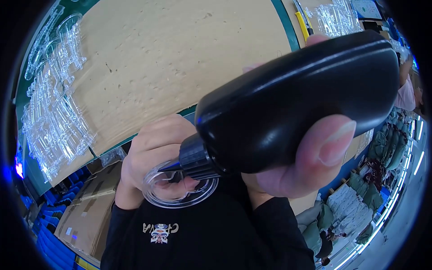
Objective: Apply adhesive from a squeeze bottle to a lid and assemble it onto a plastic mug on a factory line.
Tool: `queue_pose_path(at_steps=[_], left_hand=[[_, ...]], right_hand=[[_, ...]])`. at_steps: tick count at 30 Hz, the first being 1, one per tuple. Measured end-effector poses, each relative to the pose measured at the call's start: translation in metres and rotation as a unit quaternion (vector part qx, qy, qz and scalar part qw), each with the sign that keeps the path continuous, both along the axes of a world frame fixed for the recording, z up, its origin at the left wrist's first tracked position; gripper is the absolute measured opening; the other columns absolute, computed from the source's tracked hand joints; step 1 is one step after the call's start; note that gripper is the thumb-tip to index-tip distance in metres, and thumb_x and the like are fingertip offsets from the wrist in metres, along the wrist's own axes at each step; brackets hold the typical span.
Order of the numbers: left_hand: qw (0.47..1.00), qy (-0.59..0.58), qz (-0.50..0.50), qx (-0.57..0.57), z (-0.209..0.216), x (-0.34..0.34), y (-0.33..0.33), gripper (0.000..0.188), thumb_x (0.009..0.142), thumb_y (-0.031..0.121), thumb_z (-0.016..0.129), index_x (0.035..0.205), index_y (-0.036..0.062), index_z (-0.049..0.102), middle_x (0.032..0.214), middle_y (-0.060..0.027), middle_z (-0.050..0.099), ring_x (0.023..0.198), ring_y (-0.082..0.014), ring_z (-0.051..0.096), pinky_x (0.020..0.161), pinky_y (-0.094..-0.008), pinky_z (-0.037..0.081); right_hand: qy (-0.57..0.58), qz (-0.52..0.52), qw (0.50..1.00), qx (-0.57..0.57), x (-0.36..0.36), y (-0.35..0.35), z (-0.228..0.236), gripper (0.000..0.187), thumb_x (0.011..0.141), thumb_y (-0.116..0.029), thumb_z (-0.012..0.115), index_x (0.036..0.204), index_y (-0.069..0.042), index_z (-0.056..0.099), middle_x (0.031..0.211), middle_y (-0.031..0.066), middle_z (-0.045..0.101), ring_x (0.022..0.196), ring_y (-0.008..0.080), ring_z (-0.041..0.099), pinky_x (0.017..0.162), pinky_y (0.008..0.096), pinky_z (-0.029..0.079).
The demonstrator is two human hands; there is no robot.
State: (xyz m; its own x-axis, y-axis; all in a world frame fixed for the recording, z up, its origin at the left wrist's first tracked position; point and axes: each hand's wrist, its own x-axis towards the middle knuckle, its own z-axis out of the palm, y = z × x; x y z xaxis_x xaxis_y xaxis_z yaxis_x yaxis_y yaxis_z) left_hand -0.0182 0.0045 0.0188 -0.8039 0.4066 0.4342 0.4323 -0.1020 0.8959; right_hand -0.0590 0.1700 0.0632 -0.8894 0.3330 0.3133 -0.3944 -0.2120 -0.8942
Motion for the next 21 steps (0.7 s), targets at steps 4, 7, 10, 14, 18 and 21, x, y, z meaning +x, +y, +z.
queue_pose_path(at_steps=[4,7,10,14,18,21], left_hand=[[1.000,-0.001,-0.002,0.005,0.002,-0.001,0.000,0.031,0.069,0.011,0.067,0.099,0.0020,0.068,0.091,-0.0083,0.063,0.076,-0.0219,0.057,0.070,-0.0320,0.046],[1.000,-0.003,-0.005,0.007,0.003,-0.002,0.000,0.031,0.069,0.011,0.067,0.099,0.0020,0.068,0.090,-0.0082,0.064,0.076,-0.0220,0.057,0.070,-0.0320,0.046],[1.000,-0.004,-0.002,0.005,0.004,-0.002,-0.001,0.032,0.069,0.010,0.068,0.099,0.0020,0.068,0.089,-0.0080,0.064,0.075,-0.0219,0.057,0.070,-0.0319,0.046],[1.000,-0.005,0.001,0.002,0.005,-0.002,0.000,0.031,0.069,0.010,0.068,0.098,0.0019,0.068,0.088,-0.0079,0.064,0.075,-0.0217,0.058,0.069,-0.0319,0.047],[1.000,-0.007,0.004,-0.001,0.007,-0.002,0.000,0.029,0.069,0.010,0.067,0.097,0.0019,0.068,0.088,-0.0079,0.064,0.074,-0.0215,0.058,0.069,-0.0318,0.047],[1.000,-0.008,0.003,-0.003,0.008,-0.003,0.000,0.028,0.070,0.010,0.067,0.096,0.0019,0.069,0.088,-0.0079,0.064,0.074,-0.0214,0.058,0.068,-0.0316,0.046]], right_hand=[[0.007,-0.008,1.000,0.007,0.000,0.001,0.000,0.061,0.091,-0.042,0.050,0.136,-0.003,0.034,0.129,0.0170,0.046,0.097,0.0177,0.062,0.062,0.0158,0.050],[0.013,-0.015,1.000,0.013,0.000,0.000,0.001,0.061,0.091,-0.042,0.050,0.136,-0.003,0.034,0.128,0.0169,0.047,0.096,0.0176,0.062,0.063,0.0161,0.050],[0.019,-0.023,0.999,0.019,-0.001,-0.003,0.001,0.061,0.091,-0.042,0.050,0.136,-0.003,0.034,0.128,0.0169,0.047,0.096,0.0174,0.062,0.065,0.0164,0.050],[0.028,-0.034,0.999,0.027,0.000,-0.007,0.001,0.061,0.092,-0.041,0.050,0.136,-0.003,0.035,0.128,0.0169,0.047,0.096,0.0172,0.062,0.067,0.0168,0.051],[0.036,-0.044,0.998,0.035,0.001,-0.003,0.003,0.060,0.092,-0.041,0.050,0.136,-0.003,0.035,0.127,0.0168,0.048,0.095,0.0171,0.063,0.069,0.0172,0.051],[0.041,-0.051,0.997,0.040,0.002,-0.001,0.003,0.060,0.092,-0.041,0.050,0.136,-0.003,0.036,0.127,0.0168,0.048,0.095,0.0169,0.063,0.070,0.0175,0.051]])
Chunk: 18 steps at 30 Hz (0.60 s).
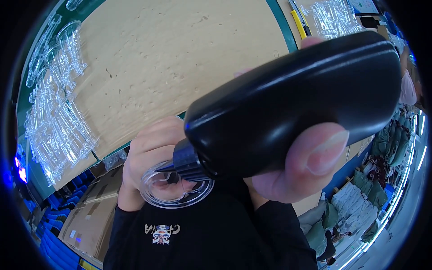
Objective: Apply adhesive from a squeeze bottle to a lid and assemble it onto a plastic mug on a factory line.
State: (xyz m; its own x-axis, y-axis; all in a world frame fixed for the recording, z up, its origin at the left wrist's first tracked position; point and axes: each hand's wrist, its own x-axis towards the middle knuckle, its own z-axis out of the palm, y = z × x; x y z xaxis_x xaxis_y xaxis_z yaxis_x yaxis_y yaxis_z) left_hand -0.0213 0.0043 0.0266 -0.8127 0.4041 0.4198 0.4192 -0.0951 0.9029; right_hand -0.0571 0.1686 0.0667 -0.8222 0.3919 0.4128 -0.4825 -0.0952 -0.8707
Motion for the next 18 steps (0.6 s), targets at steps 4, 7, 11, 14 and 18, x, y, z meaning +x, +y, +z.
queue_pose_path(at_steps=[4,7,11,14,18], left_hand=[[1.000,-0.004,0.007,-0.004,0.001,0.001,-0.001,0.027,0.070,0.010,0.067,0.096,0.0019,0.069,0.087,-0.0080,0.064,0.073,-0.0214,0.057,0.067,-0.0314,0.046],[1.000,-0.002,0.008,-0.004,0.001,0.000,0.000,0.027,0.070,0.010,0.067,0.096,0.0019,0.069,0.087,-0.0080,0.064,0.073,-0.0214,0.057,0.067,-0.0313,0.046],[1.000,0.007,0.008,-0.003,0.000,-0.001,0.002,0.027,0.070,0.010,0.067,0.096,0.0020,0.069,0.087,-0.0080,0.064,0.073,-0.0212,0.057,0.067,-0.0312,0.046],[1.000,0.007,0.012,0.001,0.000,0.000,0.001,0.027,0.070,0.010,0.067,0.096,0.0019,0.069,0.087,-0.0081,0.063,0.072,-0.0210,0.057,0.067,-0.0311,0.046],[1.000,0.006,0.013,0.002,-0.001,0.001,0.000,0.027,0.070,0.010,0.066,0.096,0.0018,0.069,0.087,-0.0081,0.063,0.072,-0.0208,0.056,0.067,-0.0310,0.046]], right_hand=[[0.007,-0.009,1.000,0.007,0.002,-0.001,0.001,0.060,0.092,-0.040,0.050,0.136,-0.003,0.036,0.127,0.0167,0.049,0.094,0.0168,0.063,0.072,0.0180,0.051],[0.016,0.000,1.000,-0.009,0.003,0.000,-0.001,0.060,0.092,-0.040,0.051,0.136,-0.003,0.036,0.127,0.0167,0.049,0.094,0.0171,0.063,0.074,0.0189,0.051],[0.049,0.052,0.994,-0.080,0.006,0.003,-0.004,0.059,0.091,-0.040,0.052,0.136,-0.004,0.036,0.128,0.0164,0.048,0.095,0.0189,0.064,0.082,0.0221,0.050],[0.072,0.098,0.983,-0.139,0.007,0.002,-0.006,0.059,0.091,-0.039,0.053,0.135,-0.004,0.037,0.128,0.0163,0.048,0.095,0.0202,0.064,0.088,0.0245,0.048],[0.078,0.126,0.977,-0.151,0.008,0.004,-0.006,0.059,0.091,-0.039,0.053,0.135,-0.004,0.037,0.129,0.0162,0.048,0.095,0.0210,0.065,0.090,0.0253,0.048]])
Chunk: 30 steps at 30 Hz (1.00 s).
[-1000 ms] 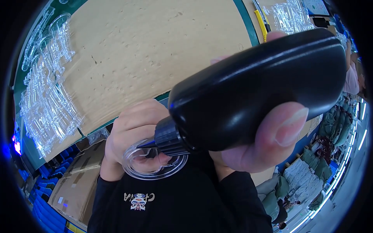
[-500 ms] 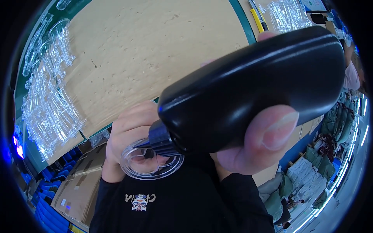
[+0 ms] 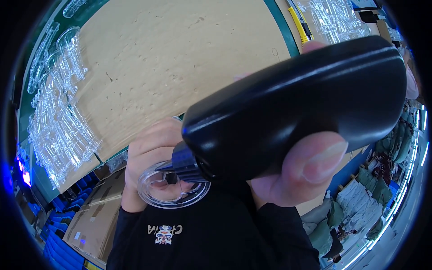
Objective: Apply adhesive from a squeeze bottle to a lid and assemble it onto a plastic mug on a factory line.
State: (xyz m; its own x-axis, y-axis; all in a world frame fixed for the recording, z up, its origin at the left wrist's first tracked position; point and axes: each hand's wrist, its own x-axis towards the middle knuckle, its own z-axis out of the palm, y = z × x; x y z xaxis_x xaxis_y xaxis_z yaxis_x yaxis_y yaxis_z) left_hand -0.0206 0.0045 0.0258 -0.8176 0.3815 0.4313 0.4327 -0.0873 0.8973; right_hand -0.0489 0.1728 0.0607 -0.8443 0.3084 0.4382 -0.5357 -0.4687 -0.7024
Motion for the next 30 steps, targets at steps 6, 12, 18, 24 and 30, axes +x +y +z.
queue_pose_path(at_steps=[6,12,18,24,30], left_hand=[[1.000,-0.002,-0.005,0.007,-0.001,0.001,0.001,0.027,0.071,0.010,0.066,0.097,0.0018,0.069,0.087,-0.0081,0.063,0.072,-0.0209,0.056,0.067,-0.0310,0.045],[1.000,-0.005,0.008,0.012,-0.002,0.002,0.000,0.027,0.072,0.010,0.066,0.097,0.0019,0.070,0.086,-0.0082,0.063,0.072,-0.0209,0.056,0.068,-0.0311,0.045],[1.000,0.008,0.025,0.017,-0.003,0.002,0.001,0.025,0.071,0.011,0.066,0.095,0.0017,0.070,0.085,-0.0083,0.063,0.071,-0.0209,0.056,0.067,-0.0313,0.046],[0.999,0.004,0.039,0.023,-0.005,0.003,0.001,0.024,0.071,0.012,0.067,0.093,0.0016,0.070,0.084,-0.0085,0.063,0.071,-0.0209,0.056,0.067,-0.0312,0.046],[0.999,0.012,0.048,0.019,-0.004,0.003,-0.001,0.025,0.069,0.011,0.067,0.092,0.0015,0.071,0.084,-0.0087,0.063,0.071,-0.0210,0.056,0.068,-0.0315,0.046]], right_hand=[[-0.011,0.022,1.000,-0.017,0.003,0.003,0.003,0.058,0.091,-0.041,0.052,0.134,-0.004,0.037,0.129,0.0167,0.048,0.094,0.0218,0.065,0.090,0.0249,0.048],[-0.096,-0.104,0.989,0.050,0.008,0.003,0.007,0.057,0.092,-0.043,0.049,0.132,-0.004,0.038,0.129,0.0173,0.049,0.093,0.0216,0.066,0.088,0.0235,0.048],[-0.065,-0.028,0.997,0.031,0.005,0.005,0.011,0.055,0.093,-0.043,0.048,0.131,-0.004,0.039,0.129,0.0176,0.050,0.090,0.0214,0.067,0.084,0.0214,0.049],[-0.062,-0.018,0.997,0.029,0.005,0.009,0.011,0.055,0.093,-0.042,0.048,0.131,-0.004,0.039,0.128,0.0174,0.050,0.089,0.0210,0.067,0.082,0.0212,0.049],[-0.058,-0.007,0.998,0.024,0.009,0.013,0.013,0.055,0.093,-0.042,0.049,0.130,-0.004,0.038,0.126,0.0173,0.051,0.088,0.0206,0.067,0.079,0.0210,0.049]])
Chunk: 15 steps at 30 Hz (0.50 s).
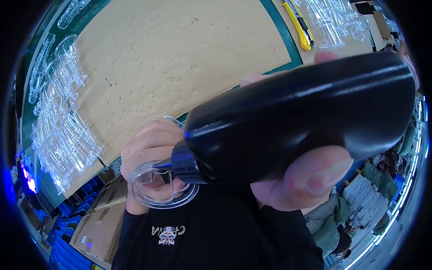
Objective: Apply adhesive from a squeeze bottle to a lid and assemble it onto a plastic mug on a factory line.
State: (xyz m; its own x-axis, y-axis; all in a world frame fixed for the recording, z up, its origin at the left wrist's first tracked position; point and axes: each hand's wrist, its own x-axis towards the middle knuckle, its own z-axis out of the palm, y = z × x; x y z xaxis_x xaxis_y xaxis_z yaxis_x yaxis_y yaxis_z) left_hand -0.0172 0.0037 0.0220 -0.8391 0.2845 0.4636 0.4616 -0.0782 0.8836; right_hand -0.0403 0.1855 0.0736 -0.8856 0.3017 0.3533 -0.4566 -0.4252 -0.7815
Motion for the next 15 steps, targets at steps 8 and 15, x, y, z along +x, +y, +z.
queue_pose_path(at_steps=[8,15], left_hand=[[1.000,-0.013,0.004,-0.009,0.004,0.001,0.000,0.028,0.065,0.010,0.069,0.092,0.0018,0.071,0.085,-0.0089,0.064,0.072,-0.0210,0.057,0.069,-0.0321,0.048],[0.999,-0.023,0.020,0.008,0.003,0.002,0.001,0.029,0.062,0.008,0.071,0.091,0.0025,0.071,0.086,-0.0088,0.065,0.072,-0.0210,0.058,0.068,-0.0320,0.048]], right_hand=[[0.007,0.009,1.000,-0.010,-0.004,-0.003,-0.003,0.055,0.092,-0.041,0.051,0.130,-0.004,0.038,0.125,0.0170,0.052,0.087,0.0201,0.067,0.076,0.0207,0.049],[0.012,0.018,1.000,-0.017,-0.005,-0.006,-0.006,0.055,0.092,-0.041,0.052,0.130,-0.004,0.037,0.123,0.0168,0.053,0.085,0.0196,0.067,0.073,0.0204,0.049]])
